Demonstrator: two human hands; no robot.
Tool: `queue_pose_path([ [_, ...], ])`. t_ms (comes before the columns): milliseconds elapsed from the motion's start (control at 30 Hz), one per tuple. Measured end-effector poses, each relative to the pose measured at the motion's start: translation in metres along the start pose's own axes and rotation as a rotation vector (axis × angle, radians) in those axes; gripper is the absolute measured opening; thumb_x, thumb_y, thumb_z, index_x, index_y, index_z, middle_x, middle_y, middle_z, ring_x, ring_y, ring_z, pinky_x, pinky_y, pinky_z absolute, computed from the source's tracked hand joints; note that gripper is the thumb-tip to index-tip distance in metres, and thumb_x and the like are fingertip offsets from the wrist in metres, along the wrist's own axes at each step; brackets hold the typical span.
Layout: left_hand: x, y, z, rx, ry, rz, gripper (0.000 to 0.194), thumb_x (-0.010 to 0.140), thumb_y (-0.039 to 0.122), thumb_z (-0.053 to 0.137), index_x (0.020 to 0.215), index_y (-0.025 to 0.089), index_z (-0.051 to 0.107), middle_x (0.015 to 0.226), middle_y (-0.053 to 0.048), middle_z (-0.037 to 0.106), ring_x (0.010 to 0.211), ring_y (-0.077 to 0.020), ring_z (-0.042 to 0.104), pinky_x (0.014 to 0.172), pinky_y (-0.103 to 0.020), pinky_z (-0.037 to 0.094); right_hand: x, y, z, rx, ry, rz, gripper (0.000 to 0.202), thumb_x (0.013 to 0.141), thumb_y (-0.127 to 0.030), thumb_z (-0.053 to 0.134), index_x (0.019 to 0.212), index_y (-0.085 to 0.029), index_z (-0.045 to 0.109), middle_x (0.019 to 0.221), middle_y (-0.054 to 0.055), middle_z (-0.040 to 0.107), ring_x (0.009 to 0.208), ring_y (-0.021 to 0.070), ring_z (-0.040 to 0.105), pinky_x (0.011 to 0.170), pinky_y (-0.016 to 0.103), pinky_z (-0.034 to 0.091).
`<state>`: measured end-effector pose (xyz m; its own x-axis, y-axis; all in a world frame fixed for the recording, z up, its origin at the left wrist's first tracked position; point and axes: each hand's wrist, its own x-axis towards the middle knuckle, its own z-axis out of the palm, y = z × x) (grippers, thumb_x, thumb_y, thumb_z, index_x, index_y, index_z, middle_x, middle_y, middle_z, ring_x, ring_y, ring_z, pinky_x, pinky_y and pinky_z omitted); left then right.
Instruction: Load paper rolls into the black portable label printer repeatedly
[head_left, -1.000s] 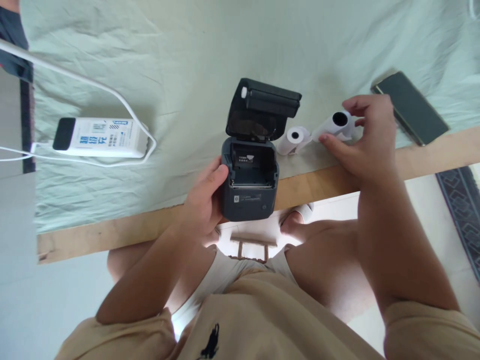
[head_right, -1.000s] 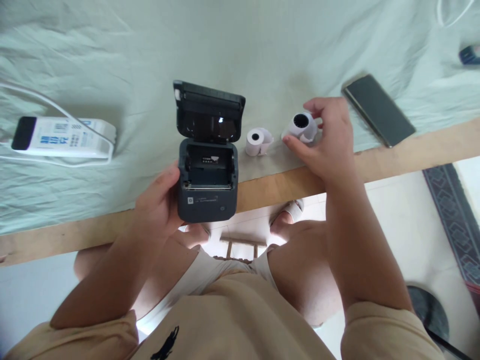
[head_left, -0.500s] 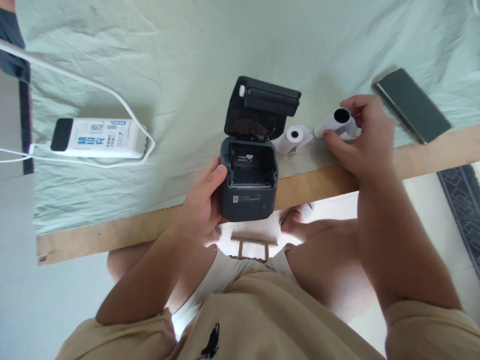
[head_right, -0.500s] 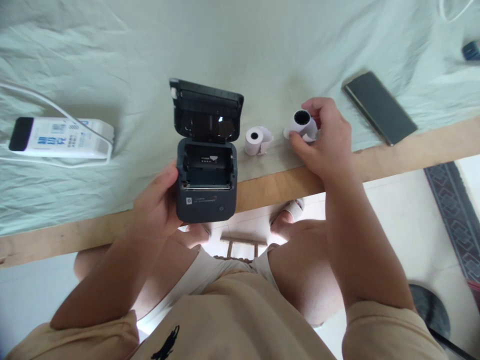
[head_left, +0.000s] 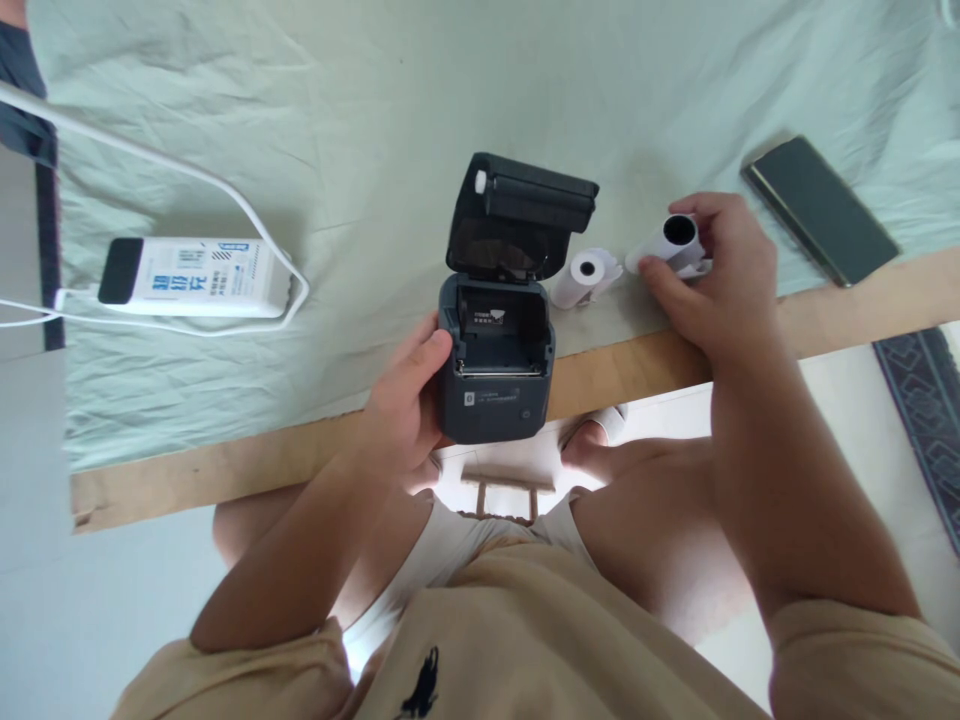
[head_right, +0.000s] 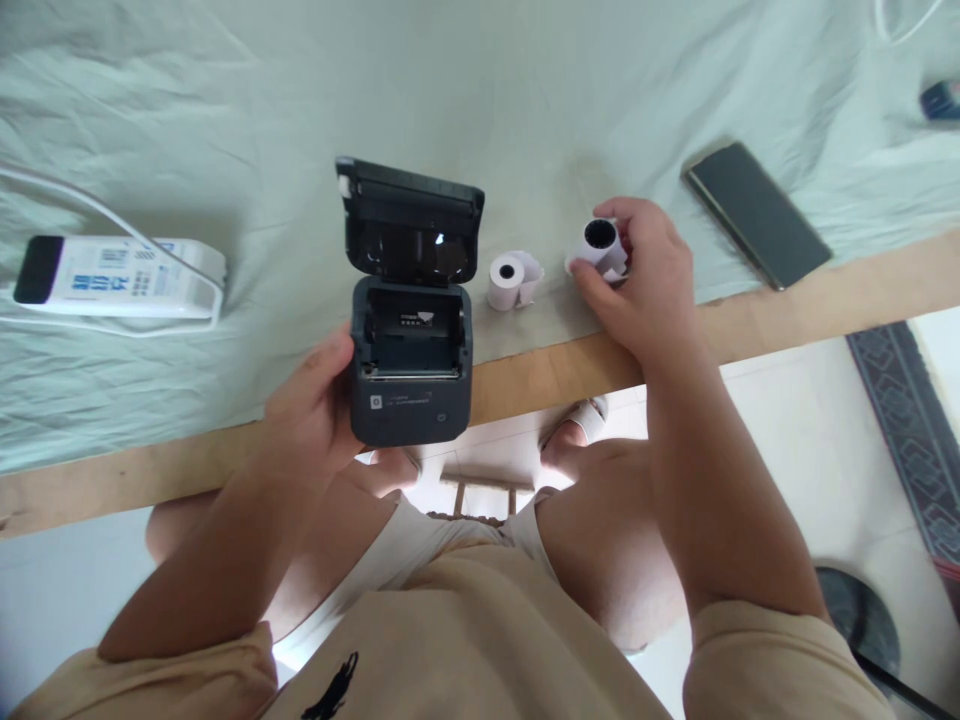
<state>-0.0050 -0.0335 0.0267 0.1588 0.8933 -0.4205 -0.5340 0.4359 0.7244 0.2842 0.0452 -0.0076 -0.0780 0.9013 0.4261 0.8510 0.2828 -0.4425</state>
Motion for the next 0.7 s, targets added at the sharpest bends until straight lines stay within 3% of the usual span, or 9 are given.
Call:
queue_pose_path([
  [67, 0.000, 0.000, 0.000, 0.007, -0.014, -0.008, 0.030, 0.086, 0.043, 0.074, 0.092, 0.014, 0.067, 0.070, -0.001, 0.077, 0.051, -0.0167, 0.069, 0.041, -0.024, 0.049, 0.000, 0.001, 0.001, 0.016, 0.010, 0.011, 0.048, 0.074, -0.023, 0.067, 0.121, -0.023, 0.062, 0.099, 0.008, 0.070, 0.083, 0.0230, 0.064, 0.079, 0.043, 0.055],
  [167, 0.000, 0.000, -0.001, 0.001, -0.020, -0.002, 0.029, 0.086, 0.042, 0.074, 0.091, 0.015, 0.068, 0.070, -0.002, 0.076, 0.053, -0.0167, 0.068, 0.042, -0.024, 0.048, -0.001, 0.003, 0.002, 0.046, 0.003, -0.031, 0.047, 0.075, -0.018, 0.063, 0.121, -0.027, 0.060, 0.110, 0.009, 0.071, 0.091, 0.0230, 0.066, 0.081, 0.041, 0.054],
  [267, 0.000, -0.001, -0.002, 0.016, 0.005, -0.008, 0.028, 0.084, 0.041, 0.076, 0.092, 0.015, 0.069, 0.072, -0.002, 0.075, 0.055, -0.0165, 0.068, 0.044, -0.024, 0.049, 0.000, 0.004, 0.002, 0.050, 0.001, -0.084, 0.042, 0.078, -0.027, 0.071, 0.118, -0.026, 0.061, 0.115, 0.012, 0.071, 0.100, 0.0277, 0.067, 0.087, 0.045, 0.055],
  [367, 0.000, -0.002, -0.003, 0.052, 0.041, -0.021, 0.029, 0.083, 0.043, 0.077, 0.092, 0.017, 0.069, 0.072, -0.001, 0.073, 0.056, -0.0160, 0.067, 0.043, -0.024, 0.047, 0.001, 0.005, 0.004, 0.042, 0.032, -0.065, 0.040, 0.077, -0.033, 0.078, 0.114, -0.028, 0.065, 0.111, 0.011, 0.072, 0.097, 0.0289, 0.068, 0.082, 0.045, 0.056],
  [567, 0.000, -0.002, -0.004, 0.073, 0.067, -0.028, 0.031, 0.081, 0.047, 0.078, 0.091, 0.019, 0.068, 0.075, 0.000, 0.072, 0.059, -0.0142, 0.066, 0.050, -0.024, 0.052, 0.001, 0.009, 0.008, 0.084, 0.070, -0.043, 0.050, 0.076, -0.014, 0.071, 0.123, -0.029, 0.063, 0.104, 0.006, 0.073, 0.077, 0.0212, 0.066, 0.070, 0.038, 0.056],
  [700, 0.001, -0.001, -0.003, 0.068, 0.058, -0.031, 0.029, 0.081, 0.045, 0.077, 0.091, 0.019, 0.068, 0.074, 0.000, 0.071, 0.058, -0.0142, 0.066, 0.049, -0.024, 0.051, -0.001, 0.012, 0.008, 0.025, 0.063, -0.165, 0.050, 0.077, -0.012, 0.069, 0.124, -0.028, 0.064, 0.107, 0.009, 0.073, 0.085, 0.0230, 0.066, 0.072, 0.038, 0.055],
])
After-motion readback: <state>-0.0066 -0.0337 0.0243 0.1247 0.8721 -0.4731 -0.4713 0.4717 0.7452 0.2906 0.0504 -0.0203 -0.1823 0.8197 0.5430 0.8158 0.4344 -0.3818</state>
